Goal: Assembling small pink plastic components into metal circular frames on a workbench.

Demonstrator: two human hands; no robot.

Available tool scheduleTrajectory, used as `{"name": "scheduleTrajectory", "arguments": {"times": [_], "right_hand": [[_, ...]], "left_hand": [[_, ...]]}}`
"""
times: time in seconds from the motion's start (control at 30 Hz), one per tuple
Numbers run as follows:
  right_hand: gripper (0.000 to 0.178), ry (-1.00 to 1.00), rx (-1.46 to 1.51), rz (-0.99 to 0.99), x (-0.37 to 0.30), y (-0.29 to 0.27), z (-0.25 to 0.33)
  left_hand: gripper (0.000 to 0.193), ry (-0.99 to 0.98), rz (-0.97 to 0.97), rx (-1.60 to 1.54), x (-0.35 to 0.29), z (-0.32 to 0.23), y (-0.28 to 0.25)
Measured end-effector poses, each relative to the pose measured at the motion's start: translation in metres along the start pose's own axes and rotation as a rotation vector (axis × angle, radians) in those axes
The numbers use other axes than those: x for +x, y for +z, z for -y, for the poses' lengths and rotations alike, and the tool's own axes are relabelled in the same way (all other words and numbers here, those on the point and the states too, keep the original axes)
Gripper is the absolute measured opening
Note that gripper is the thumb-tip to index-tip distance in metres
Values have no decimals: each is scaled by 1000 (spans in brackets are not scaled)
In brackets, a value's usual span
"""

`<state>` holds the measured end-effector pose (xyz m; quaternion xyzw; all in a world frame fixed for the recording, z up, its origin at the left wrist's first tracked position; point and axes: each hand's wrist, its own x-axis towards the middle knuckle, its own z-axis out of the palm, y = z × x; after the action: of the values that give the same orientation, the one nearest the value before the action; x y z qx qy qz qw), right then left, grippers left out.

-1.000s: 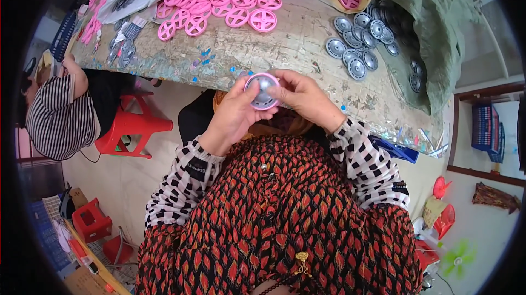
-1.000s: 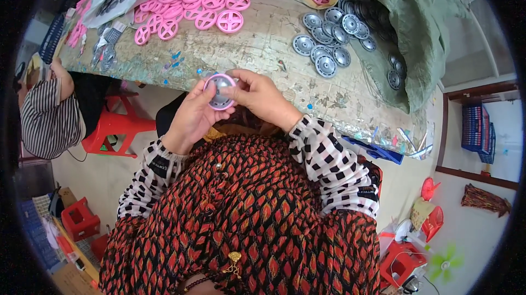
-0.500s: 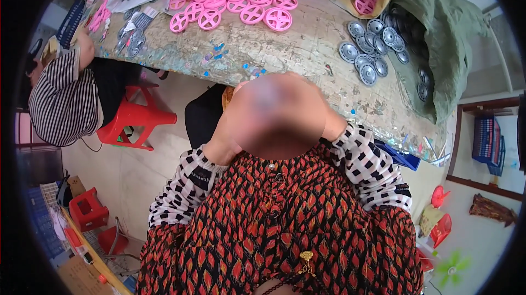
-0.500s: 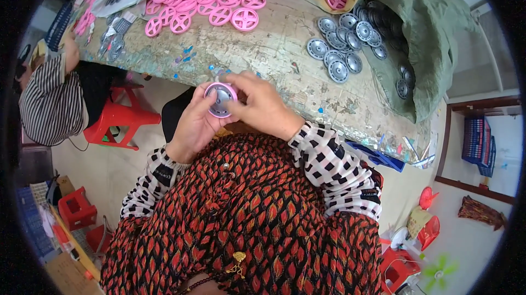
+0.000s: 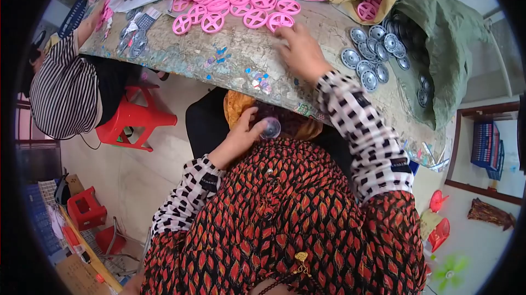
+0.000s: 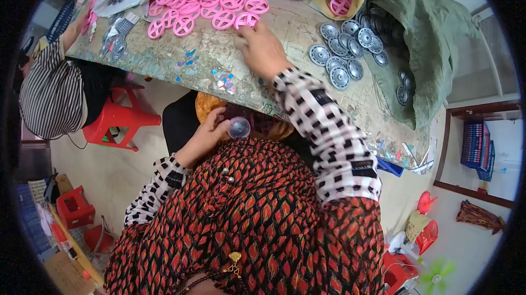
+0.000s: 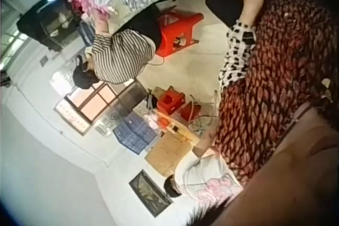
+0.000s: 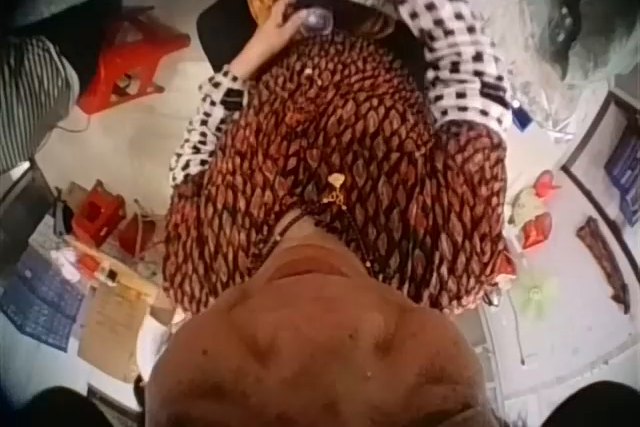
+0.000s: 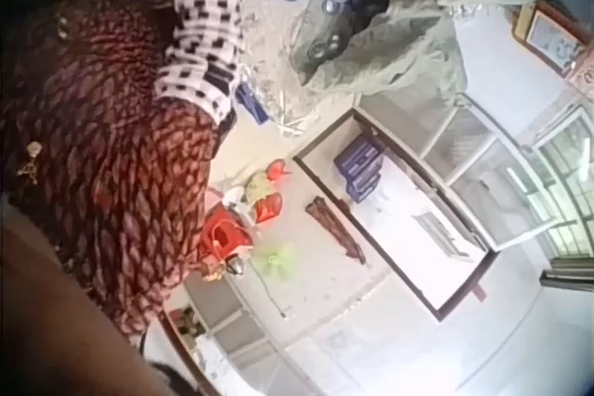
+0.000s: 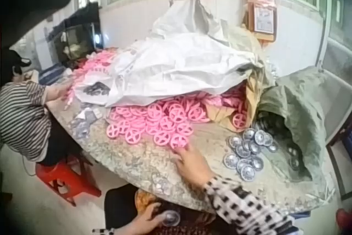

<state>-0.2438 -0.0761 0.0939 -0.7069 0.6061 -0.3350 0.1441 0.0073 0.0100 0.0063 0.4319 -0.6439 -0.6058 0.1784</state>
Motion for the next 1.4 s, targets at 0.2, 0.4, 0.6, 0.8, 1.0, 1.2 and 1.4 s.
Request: {"name": "scheduleTrajectory", "arguments": {"times": [0.2, 0.4, 0.6, 0.8, 1.0, 1.2, 1.4], "right_hand": [[20, -57, -336, -148, 26, 22, -41], [19, 285, 644, 240, -53, 3, 18], [22, 267, 361, 24, -98, -46, 0], [20, 80, -830, -67, -88, -88, -61], [10, -107, -896, -275, -72, -83, -73], [20, 10, 254, -307, -77, -23, 34], [19, 11, 202, -371, -90, 10, 40]], "left_hand": [[29, -11, 75, -72, 2, -38, -13], [30, 374, -415, -318, 17, -85, -6], [23, -58, 27, -610, 32, -76, -9], [21, -206, 18, -894, 35, -93, -2], [26, -149, -7, -1068, 41, -87, -10], [27, -108, -26, -1085, 45, -92, 6], [28, 8, 7, -1112, 37, -92, 6]]}}
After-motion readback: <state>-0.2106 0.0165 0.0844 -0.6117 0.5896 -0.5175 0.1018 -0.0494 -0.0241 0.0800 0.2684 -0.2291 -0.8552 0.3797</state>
